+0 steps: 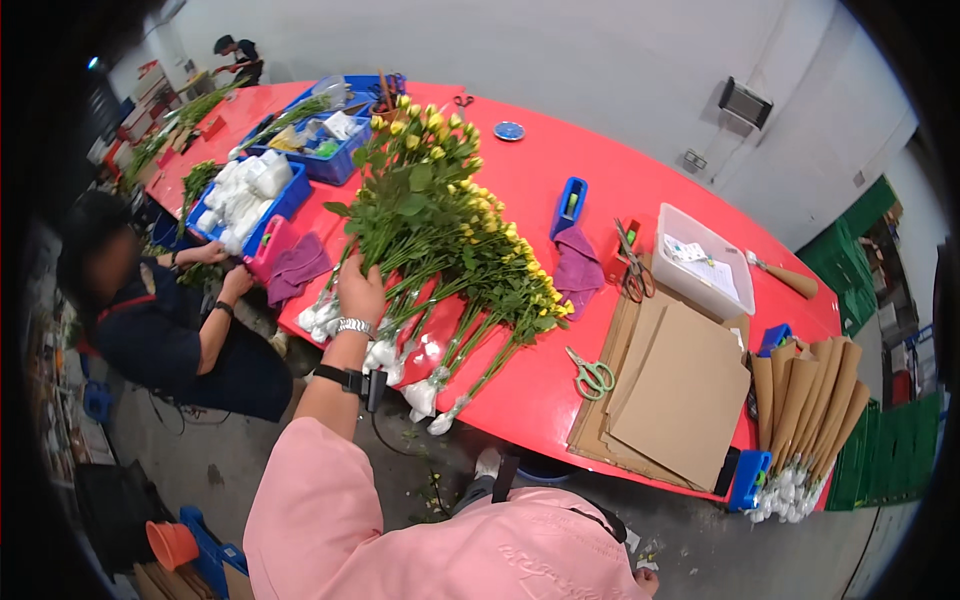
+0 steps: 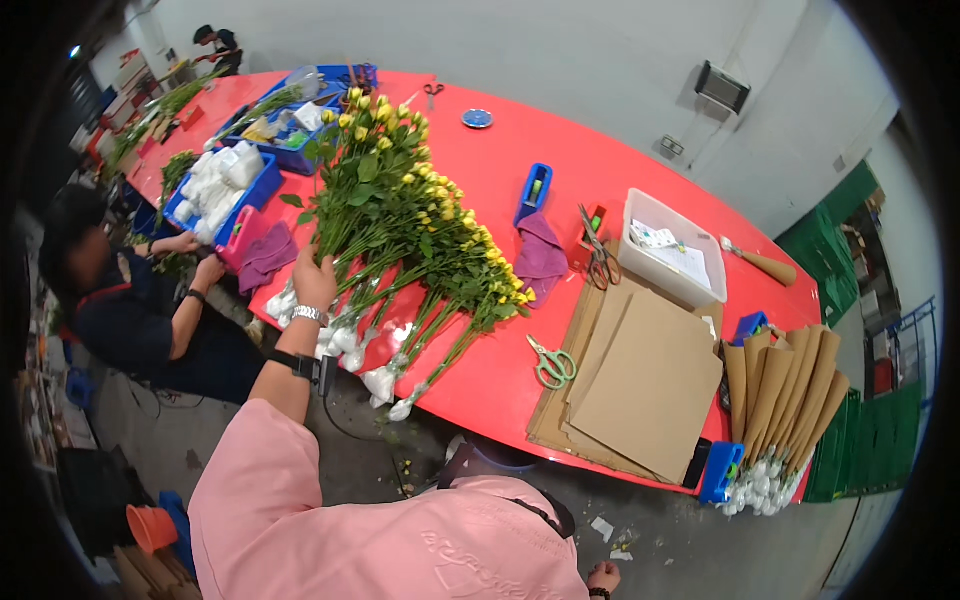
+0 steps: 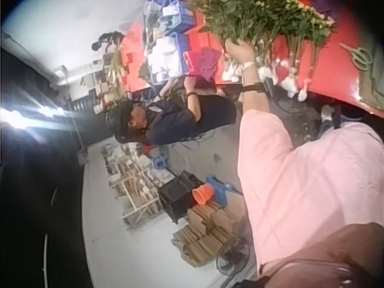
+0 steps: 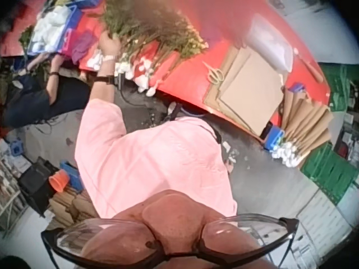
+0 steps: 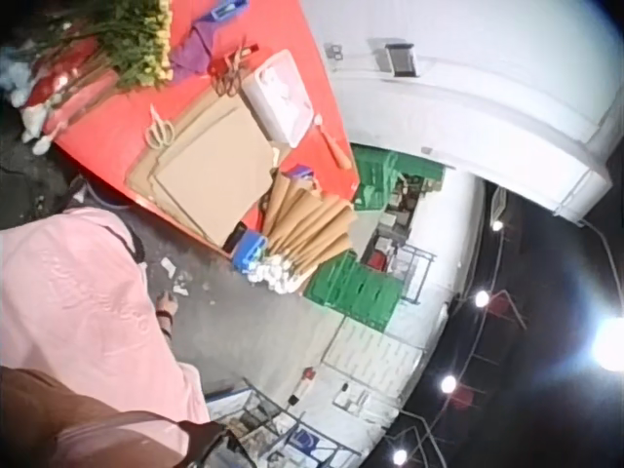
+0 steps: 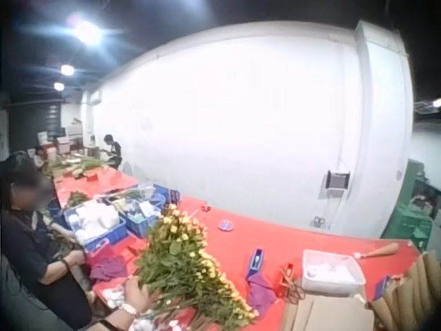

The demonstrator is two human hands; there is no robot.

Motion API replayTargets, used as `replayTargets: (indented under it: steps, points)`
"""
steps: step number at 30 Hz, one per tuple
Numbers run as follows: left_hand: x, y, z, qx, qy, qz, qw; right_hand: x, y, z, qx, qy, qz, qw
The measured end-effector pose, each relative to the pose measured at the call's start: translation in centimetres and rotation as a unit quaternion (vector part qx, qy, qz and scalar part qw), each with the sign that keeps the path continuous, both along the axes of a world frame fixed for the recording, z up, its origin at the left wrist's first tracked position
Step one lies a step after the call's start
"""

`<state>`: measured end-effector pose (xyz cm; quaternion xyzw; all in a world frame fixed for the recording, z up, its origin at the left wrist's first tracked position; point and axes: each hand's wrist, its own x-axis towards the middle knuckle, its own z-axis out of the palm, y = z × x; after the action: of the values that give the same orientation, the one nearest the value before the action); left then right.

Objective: The person assembles small bouquets of yellow roses, trims stems with shears, and wraps each bouquet in brown paper. The wrapped bouquets are placed on the table alongside other completed units.

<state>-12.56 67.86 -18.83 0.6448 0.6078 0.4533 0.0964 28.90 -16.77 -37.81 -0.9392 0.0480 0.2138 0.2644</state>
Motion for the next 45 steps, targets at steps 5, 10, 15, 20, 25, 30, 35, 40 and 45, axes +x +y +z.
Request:
replayTargets:
  steps: [5,10,15,20,25,30,35,40,45]
  points:
    - [4.8,-10.7,7.5,-0.040,-0.274,-0.169,0.946,5.2,7.4,1.5,0.169,-0.020,0.083,0.982]
    - [11.7,-22.1,14.8,-0.149,-0.411,-0.329,0.837,6.5,21.0,12.5,0.282,-0.036,0.240,0.928]
    - [22.3,-33.9,14.9,-0.139,-0.403,-0.388,0.817,3.1,28.6,26.8,0.403,-0.075,0.411,0.814]
    - [29.5,-45.0,15.4,-0.176,-0.354,-0.441,0.806,0.5,27.6,34.1,0.447,-0.140,0.494,0.733]
    - [31.9,-50.0,17.0,-0.155,-0.359,-0.416,0.821,2.5,21.4,31.8,0.461,-0.147,0.453,0.749]
    - [33.3,-51.7,16.2,-0.251,-0.514,-0.389,0.722,3.7,18.1,31.6,0.493,-0.173,0.443,0.728]
    - [33.0,-53.2,15.7,-0.144,-0.281,-0.451,0.834,4.0,17.3,31.3,0.513,-0.228,0.426,0.710]
    - [32.1,-54.6,14.3,-0.172,-0.298,-0.501,0.795,2.9,17.3,33.2,0.515,-0.117,0.380,0.759]
    - [28.6,-49.4,11.8,-0.285,-0.131,-0.508,0.802,2.0,17.5,34.3,0.557,-0.001,0.326,0.764]
